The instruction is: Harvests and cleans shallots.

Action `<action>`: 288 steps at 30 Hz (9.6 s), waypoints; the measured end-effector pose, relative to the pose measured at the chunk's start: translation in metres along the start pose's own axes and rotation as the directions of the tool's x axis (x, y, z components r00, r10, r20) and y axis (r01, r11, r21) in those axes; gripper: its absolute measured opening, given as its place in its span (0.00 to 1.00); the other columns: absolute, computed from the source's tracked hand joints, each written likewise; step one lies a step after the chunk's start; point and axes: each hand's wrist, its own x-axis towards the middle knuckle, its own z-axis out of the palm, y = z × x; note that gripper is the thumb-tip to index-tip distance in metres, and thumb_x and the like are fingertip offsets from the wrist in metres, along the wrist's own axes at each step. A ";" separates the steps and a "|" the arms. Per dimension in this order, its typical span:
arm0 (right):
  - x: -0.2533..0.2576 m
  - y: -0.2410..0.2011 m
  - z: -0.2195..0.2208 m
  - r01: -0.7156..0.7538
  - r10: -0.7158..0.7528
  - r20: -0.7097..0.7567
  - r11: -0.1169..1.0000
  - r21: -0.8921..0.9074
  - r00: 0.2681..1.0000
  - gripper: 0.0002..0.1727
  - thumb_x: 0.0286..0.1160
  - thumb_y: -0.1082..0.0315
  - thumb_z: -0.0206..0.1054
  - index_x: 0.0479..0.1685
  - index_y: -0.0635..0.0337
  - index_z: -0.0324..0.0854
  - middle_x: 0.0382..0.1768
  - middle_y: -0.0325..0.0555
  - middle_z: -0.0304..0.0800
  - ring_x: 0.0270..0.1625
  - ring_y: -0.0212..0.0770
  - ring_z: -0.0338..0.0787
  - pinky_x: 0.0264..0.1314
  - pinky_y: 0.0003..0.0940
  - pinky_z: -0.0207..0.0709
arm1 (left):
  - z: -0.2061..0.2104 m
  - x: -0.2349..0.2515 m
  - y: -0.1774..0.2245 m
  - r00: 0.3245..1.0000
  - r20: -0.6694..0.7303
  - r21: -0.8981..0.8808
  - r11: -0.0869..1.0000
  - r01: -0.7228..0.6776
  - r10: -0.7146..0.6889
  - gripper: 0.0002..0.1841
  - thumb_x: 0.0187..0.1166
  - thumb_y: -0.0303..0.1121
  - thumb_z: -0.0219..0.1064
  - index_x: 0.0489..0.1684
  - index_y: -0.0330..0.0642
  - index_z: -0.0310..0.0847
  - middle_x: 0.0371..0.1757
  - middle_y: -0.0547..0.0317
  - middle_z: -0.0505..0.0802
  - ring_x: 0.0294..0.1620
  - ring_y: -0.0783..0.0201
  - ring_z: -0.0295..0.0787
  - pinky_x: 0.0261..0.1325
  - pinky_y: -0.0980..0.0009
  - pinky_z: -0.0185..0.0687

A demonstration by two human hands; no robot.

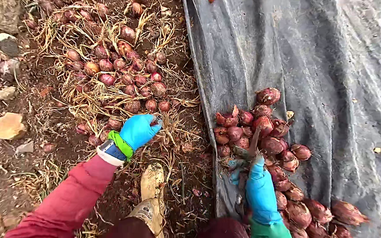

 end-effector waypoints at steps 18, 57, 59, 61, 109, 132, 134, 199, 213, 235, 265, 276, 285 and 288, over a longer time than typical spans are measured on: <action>-0.092 0.116 0.121 -0.315 0.521 0.278 0.778 -0.544 0.807 0.30 0.64 0.40 0.78 0.37 0.64 0.87 0.20 0.49 0.86 0.21 0.46 0.85 0.30 0.49 0.83 | 0.059 -0.028 -0.211 0.691 -0.219 -0.268 0.724 0.636 -0.688 0.40 0.61 0.59 0.83 0.71 0.44 0.83 0.67 0.37 0.87 0.68 0.38 0.86 0.67 0.35 0.83; -0.029 -0.015 0.163 0.016 -0.084 0.644 0.994 0.110 0.761 0.53 0.68 0.14 0.35 0.32 0.57 0.82 0.17 0.41 0.82 0.16 0.39 0.83 0.19 0.36 0.81 | 0.011 -0.080 -0.072 0.866 0.313 0.088 0.896 -0.436 0.391 0.24 0.83 0.60 0.64 0.25 0.50 0.86 0.28 0.59 0.90 0.34 0.56 0.91 0.37 0.48 0.84; -0.035 -0.012 0.144 -0.049 0.013 0.601 0.998 0.044 0.799 0.50 0.74 0.17 0.37 0.33 0.57 0.84 0.15 0.42 0.79 0.14 0.39 0.79 0.17 0.36 0.78 | 0.009 -0.079 -0.075 0.860 0.276 0.138 0.868 -0.477 0.429 0.20 0.82 0.57 0.66 0.28 0.54 0.90 0.32 0.62 0.94 0.36 0.58 0.93 0.38 0.48 0.86; -0.039 -0.002 0.127 -0.090 0.035 0.546 0.993 0.073 0.837 0.50 0.76 0.19 0.36 0.36 0.58 0.84 0.15 0.43 0.78 0.13 0.39 0.78 0.15 0.36 0.77 | 0.006 -0.077 -0.067 0.885 0.197 0.161 0.877 -0.453 0.421 0.18 0.82 0.56 0.66 0.30 0.56 0.91 0.32 0.63 0.94 0.36 0.58 0.93 0.38 0.47 0.86; -0.008 0.045 0.122 -0.042 0.240 0.654 0.952 -0.303 0.718 0.53 0.66 0.13 0.36 0.39 0.56 0.84 0.21 0.41 0.84 0.21 0.40 0.85 0.27 0.43 0.84 | 0.037 -0.044 -0.001 0.872 0.421 0.144 0.931 -0.336 0.250 0.25 0.86 0.58 0.58 0.32 0.46 0.86 0.36 0.54 0.91 0.42 0.51 0.91 0.46 0.45 0.85; -0.088 0.079 0.159 -0.420 0.362 0.456 0.907 0.028 0.813 0.47 0.89 0.34 0.26 0.44 0.61 0.86 0.14 0.46 0.81 0.14 0.42 0.82 0.18 0.39 0.83 | 0.106 0.055 -0.108 0.798 0.032 -0.153 0.786 0.599 -0.602 0.58 0.55 0.78 0.73 0.80 0.41 0.70 0.58 0.40 0.93 0.60 0.39 0.93 0.61 0.33 0.85; -0.084 0.076 0.156 -0.414 0.355 0.467 0.910 0.026 0.809 0.49 0.89 0.34 0.23 0.46 0.63 0.86 0.14 0.48 0.82 0.15 0.44 0.84 0.20 0.42 0.85 | 0.091 0.067 -0.118 0.833 0.051 -0.114 0.825 0.553 -0.551 0.53 0.51 0.78 0.76 0.72 0.44 0.79 0.55 0.42 0.94 0.59 0.41 0.93 0.61 0.33 0.84; -0.055 0.057 0.208 -0.290 0.171 0.714 0.956 0.047 0.679 0.53 0.72 0.17 0.40 0.47 0.63 0.85 0.18 0.47 0.83 0.17 0.44 0.86 0.22 0.42 0.87 | 0.020 -0.067 -0.153 0.970 0.235 -0.124 0.987 0.098 -0.067 0.37 0.52 0.75 0.79 0.46 0.52 0.90 0.41 0.62 0.95 0.48 0.61 0.94 0.57 0.49 0.89; -0.012 0.006 0.157 0.039 0.143 0.673 0.968 -0.247 0.725 0.52 0.67 0.13 0.37 0.35 0.54 0.85 0.18 0.40 0.83 0.18 0.38 0.84 0.25 0.41 0.82 | -0.004 -0.047 -0.021 0.845 0.484 0.119 0.939 -0.322 0.229 0.28 0.85 0.62 0.57 0.34 0.45 0.86 0.38 0.52 0.92 0.46 0.50 0.91 0.52 0.43 0.83; -0.081 0.086 0.152 -0.292 0.219 0.500 0.954 0.073 0.838 0.49 0.87 0.32 0.24 0.43 0.60 0.86 0.15 0.44 0.83 0.13 0.41 0.82 0.16 0.39 0.83 | 0.102 -0.094 -0.207 0.757 0.142 0.207 0.767 0.607 -0.637 0.35 0.63 0.57 0.81 0.67 0.46 0.84 0.58 0.45 0.94 0.60 0.41 0.92 0.62 0.33 0.85; -0.059 0.035 0.072 -0.039 -0.017 0.381 0.990 0.138 0.925 0.52 0.69 0.14 0.34 0.31 0.56 0.83 0.15 0.40 0.81 0.14 0.37 0.81 0.16 0.36 0.80 | 0.040 -0.049 0.073 0.738 0.602 0.188 0.844 -0.502 0.305 0.14 0.87 0.47 0.60 0.50 0.50 0.87 0.46 0.52 0.94 0.50 0.47 0.93 0.49 0.39 0.85; -0.067 0.085 0.081 -0.214 0.197 0.181 0.974 0.077 0.964 0.47 0.87 0.33 0.17 0.40 0.58 0.79 0.14 0.43 0.81 0.12 0.42 0.81 0.14 0.43 0.82 | 0.073 -0.186 -0.213 0.739 0.023 -0.008 0.739 0.673 -0.673 0.27 0.73 0.64 0.73 0.51 0.48 0.90 0.42 0.47 0.96 0.48 0.42 0.94 0.54 0.31 0.84; -0.099 0.078 0.142 -0.192 0.168 0.468 0.981 0.003 0.867 0.49 0.85 0.28 0.27 0.41 0.62 0.85 0.17 0.45 0.85 0.15 0.42 0.85 0.18 0.40 0.85 | 0.246 -0.237 -0.218 0.455 0.285 -0.447 0.303 0.842 -0.844 0.46 0.60 0.55 0.85 0.78 0.38 0.72 0.58 0.42 0.94 0.58 0.47 0.93 0.65 0.42 0.87; -0.097 0.079 0.136 -0.248 0.213 0.477 0.969 0.010 0.853 0.50 0.87 0.32 0.22 0.46 0.63 0.85 0.17 0.47 0.84 0.15 0.43 0.84 0.18 0.41 0.84 | 0.213 -0.212 -0.201 0.631 0.235 -0.669 0.348 0.657 -0.739 0.29 0.71 0.51 0.81 0.63 0.40 0.84 0.41 0.50 0.93 0.33 0.56 0.90 0.38 0.52 0.88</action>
